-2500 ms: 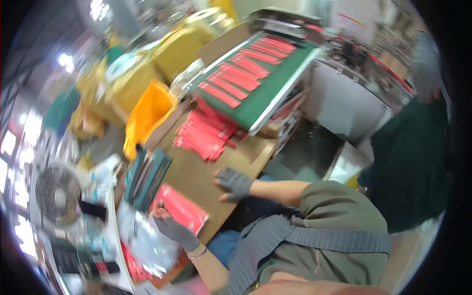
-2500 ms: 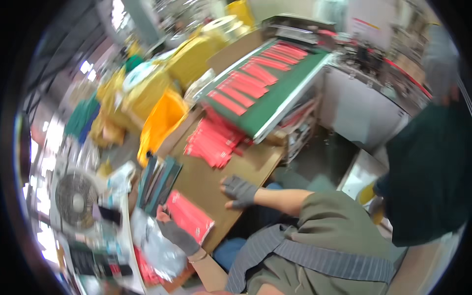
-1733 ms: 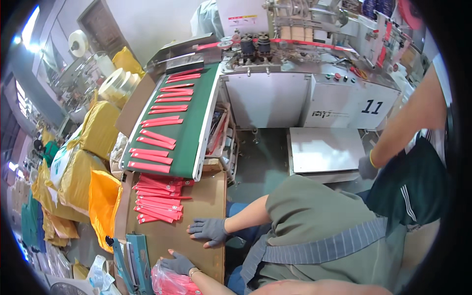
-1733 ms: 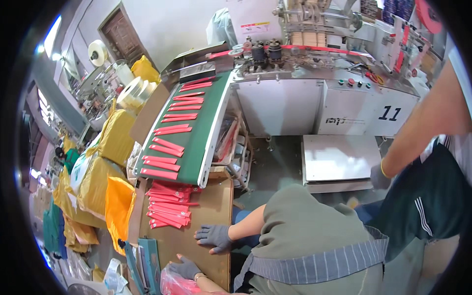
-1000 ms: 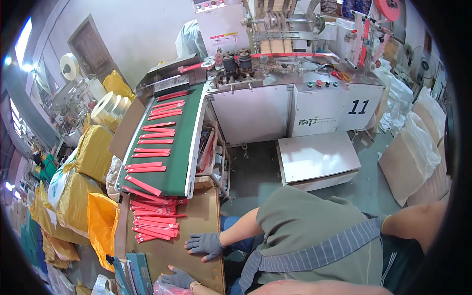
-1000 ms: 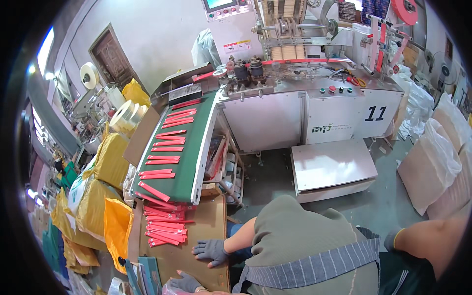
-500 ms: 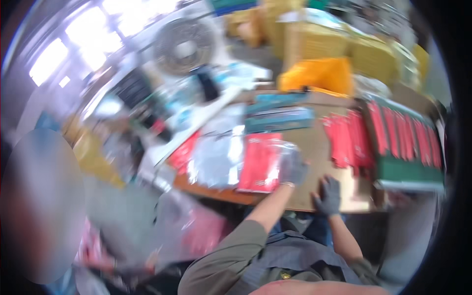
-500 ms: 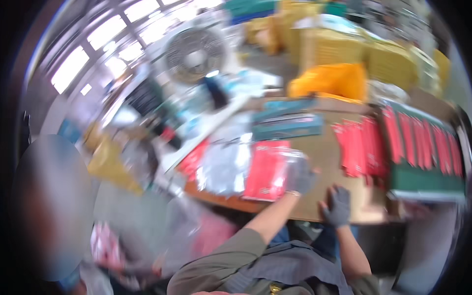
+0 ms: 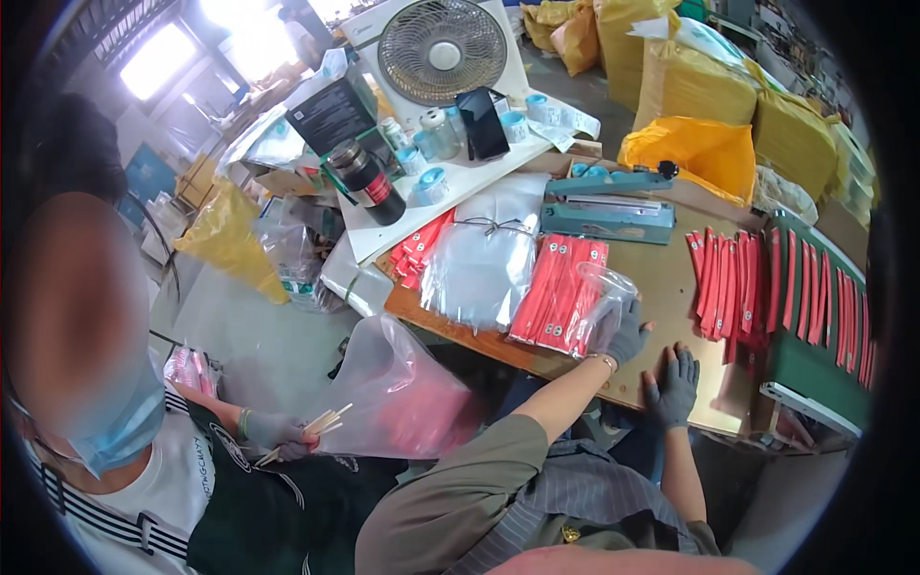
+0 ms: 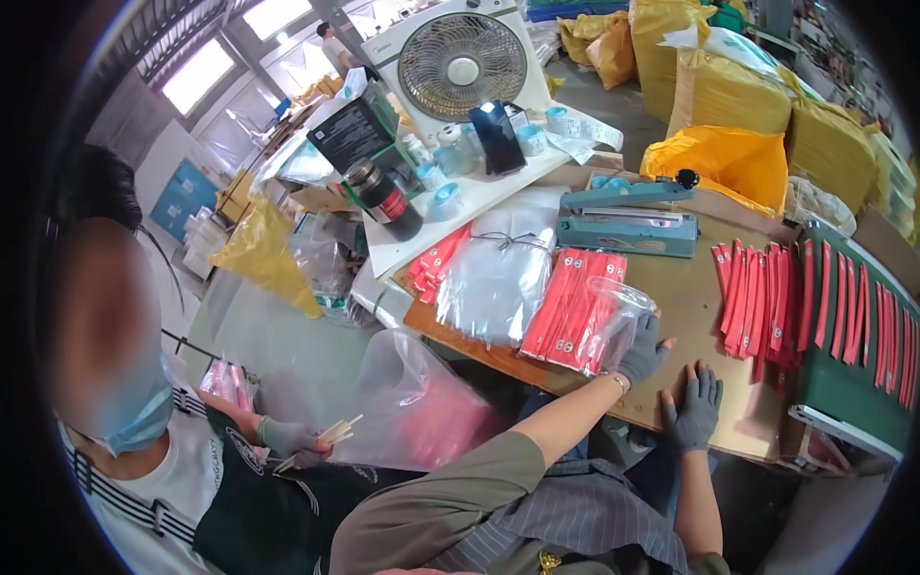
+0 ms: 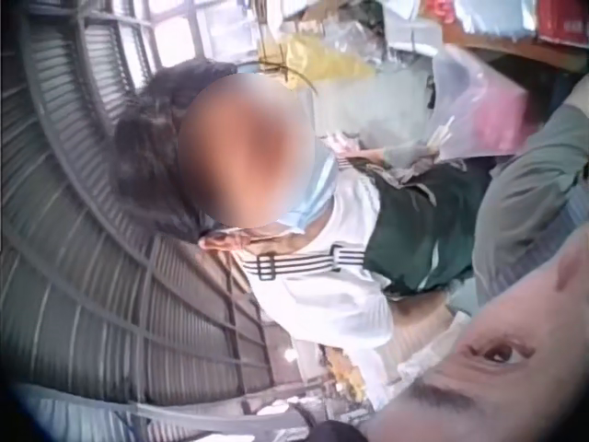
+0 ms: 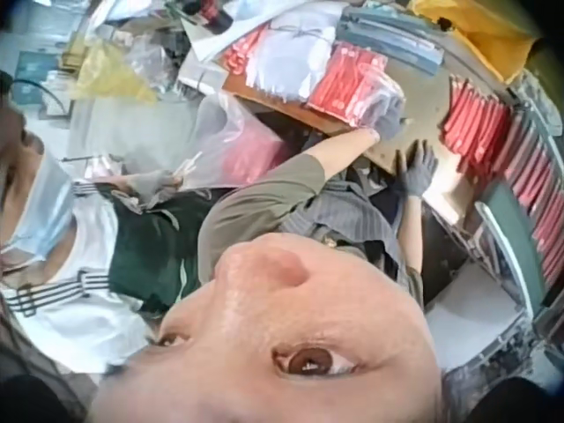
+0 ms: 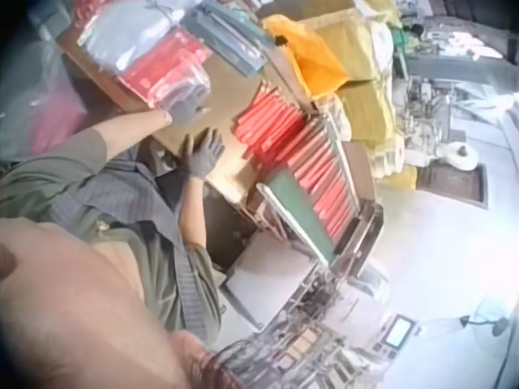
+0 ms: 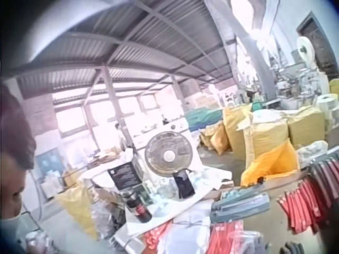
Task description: Packaging red sticks into plastic bags and sealing them with a heat sealer on a production line.
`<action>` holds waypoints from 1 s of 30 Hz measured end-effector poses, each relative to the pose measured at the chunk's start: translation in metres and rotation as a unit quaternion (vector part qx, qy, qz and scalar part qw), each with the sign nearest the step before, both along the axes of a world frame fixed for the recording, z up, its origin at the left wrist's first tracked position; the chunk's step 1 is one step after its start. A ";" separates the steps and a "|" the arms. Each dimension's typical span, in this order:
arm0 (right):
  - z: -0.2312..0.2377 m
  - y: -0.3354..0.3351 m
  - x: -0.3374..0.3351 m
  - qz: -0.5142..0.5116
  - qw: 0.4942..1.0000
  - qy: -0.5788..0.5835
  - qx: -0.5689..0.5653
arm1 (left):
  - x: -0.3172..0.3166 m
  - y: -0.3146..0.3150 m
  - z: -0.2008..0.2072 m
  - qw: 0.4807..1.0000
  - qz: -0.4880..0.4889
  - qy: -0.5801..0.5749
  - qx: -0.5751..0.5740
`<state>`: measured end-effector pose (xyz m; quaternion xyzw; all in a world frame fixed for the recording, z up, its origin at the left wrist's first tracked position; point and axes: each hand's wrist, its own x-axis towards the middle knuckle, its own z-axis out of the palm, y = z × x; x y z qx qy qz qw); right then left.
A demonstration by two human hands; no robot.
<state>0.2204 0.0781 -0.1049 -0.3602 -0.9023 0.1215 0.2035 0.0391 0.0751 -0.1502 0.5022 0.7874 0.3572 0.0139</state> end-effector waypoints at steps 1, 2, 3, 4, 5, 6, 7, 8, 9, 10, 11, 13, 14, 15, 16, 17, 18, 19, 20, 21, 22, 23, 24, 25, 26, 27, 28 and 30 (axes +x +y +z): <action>0.002 -0.001 0.000 -0.003 1.000 0.002 -0.003 | 0.001 0.001 -0.001 1.000 0.001 0.007 0.004; 0.002 0.000 0.001 -0.004 1.000 0.001 -0.003 | 0.001 0.001 -0.001 1.000 0.005 0.014 0.009; 0.003 -0.001 -0.002 0.002 1.000 0.001 0.005 | -0.002 0.000 -0.006 1.000 0.010 0.014 0.008; 0.004 -0.003 -0.006 0.010 1.000 0.001 0.013 | -0.005 0.000 -0.010 0.999 0.003 -0.033 0.016; 0.002 -0.005 -0.008 0.021 1.000 0.002 0.012 | -0.008 -0.002 -0.014 0.996 -0.001 -0.080 0.025; -0.003 -0.004 -0.007 0.013 1.000 0.006 0.010 | -0.009 -0.002 -0.016 0.996 0.011 -0.079 0.027; -0.006 -0.003 -0.002 0.001 1.000 0.006 0.009 | -0.002 0.000 -0.011 0.999 0.010 -0.038 0.018; -0.009 -0.002 0.002 0.009 1.000 0.005 0.010 | 0.003 0.002 -0.006 1.000 0.010 0.003 0.008; -0.011 -0.002 0.005 0.001 1.000 0.005 0.016 | 0.006 -0.003 0.005 1.000 0.006 0.017 -0.005; -0.011 -0.001 0.006 -0.009 1.000 0.004 0.022 | 0.005 -0.003 0.003 1.000 0.012 0.017 -0.005; -0.011 -0.001 0.005 -0.010 1.000 0.007 0.023 | 0.005 -0.002 0.006 1.000 0.011 0.023 -0.007; -0.010 -0.002 0.003 -0.005 1.000 0.003 0.026 | 0.007 -0.003 0.003 1.000 0.002 0.026 -0.009; -0.009 -0.001 0.002 -0.002 1.000 0.002 0.029 | 0.003 -0.003 0.001 1.000 0.001 -0.001 0.002; -0.006 -0.002 -0.002 0.002 1.000 -0.001 0.025 | -0.003 -0.003 0.000 1.000 -0.002 -0.026 0.013; -0.004 -0.003 -0.006 -0.013 1.000 0.000 0.024 | -0.005 -0.003 0.000 0.999 -0.017 -0.025 0.012; -0.003 -0.004 -0.009 -0.005 1.000 0.008 0.018 | -0.009 -0.005 0.000 1.000 -0.008 -0.015 0.016; -0.001 -0.002 -0.010 0.005 1.000 0.014 0.013 | -0.010 -0.005 -0.001 1.000 0.003 -0.006 0.022; -0.001 0.000 -0.011 0.006 1.000 0.021 0.014 | -0.012 -0.003 -0.001 1.000 0.001 0.003 0.031; -0.001 0.001 -0.010 -0.006 1.000 0.026 0.016 | -0.013 0.001 0.001 0.999 -0.011 0.008 0.032; -0.002 0.002 -0.010 -0.005 0.999 0.028 0.018 | -0.013 0.003 0.000 0.998 -0.013 -0.001 0.058; -0.002 0.004 -0.011 -0.002 0.999 0.033 0.021 | -0.014 0.004 0.000 0.996 -0.014 -0.008 0.084; -0.003 0.003 -0.006 0.000 0.999 0.036 0.017 | -0.011 0.002 0.000 0.996 -0.021 0.002 0.086; -0.005 0.004 -0.002 -0.012 0.998 0.051 0.022 | -0.005 0.002 0.004 0.998 -0.026 0.008 0.050; -0.010 0.003 0.002 -0.014 0.999 0.047 0.015 | -0.003 0.000 0.008 0.999 -0.028 0.018 0.013; -0.010 0.002 0.004 -0.012 0.999 0.042 0.011 | -0.003 -0.001 0.010 0.999 -0.030 0.009 0.010; -0.011 -0.001 0.006 -0.018 0.998 0.061 0.019 | -0.001 -0.004 0.008 1.000 -0.030 0.002 0.005; -0.010 -0.003 0.007 -0.013 0.998 0.058 0.005 | -0.001 -0.006 0.004 0.999 -0.028 0.016 0.012; -0.013 -0.003 0.008 -0.018 0.998 0.065 -0.003 | -0.002 -0.007 -0.002 0.998 -0.035 0.041 0.025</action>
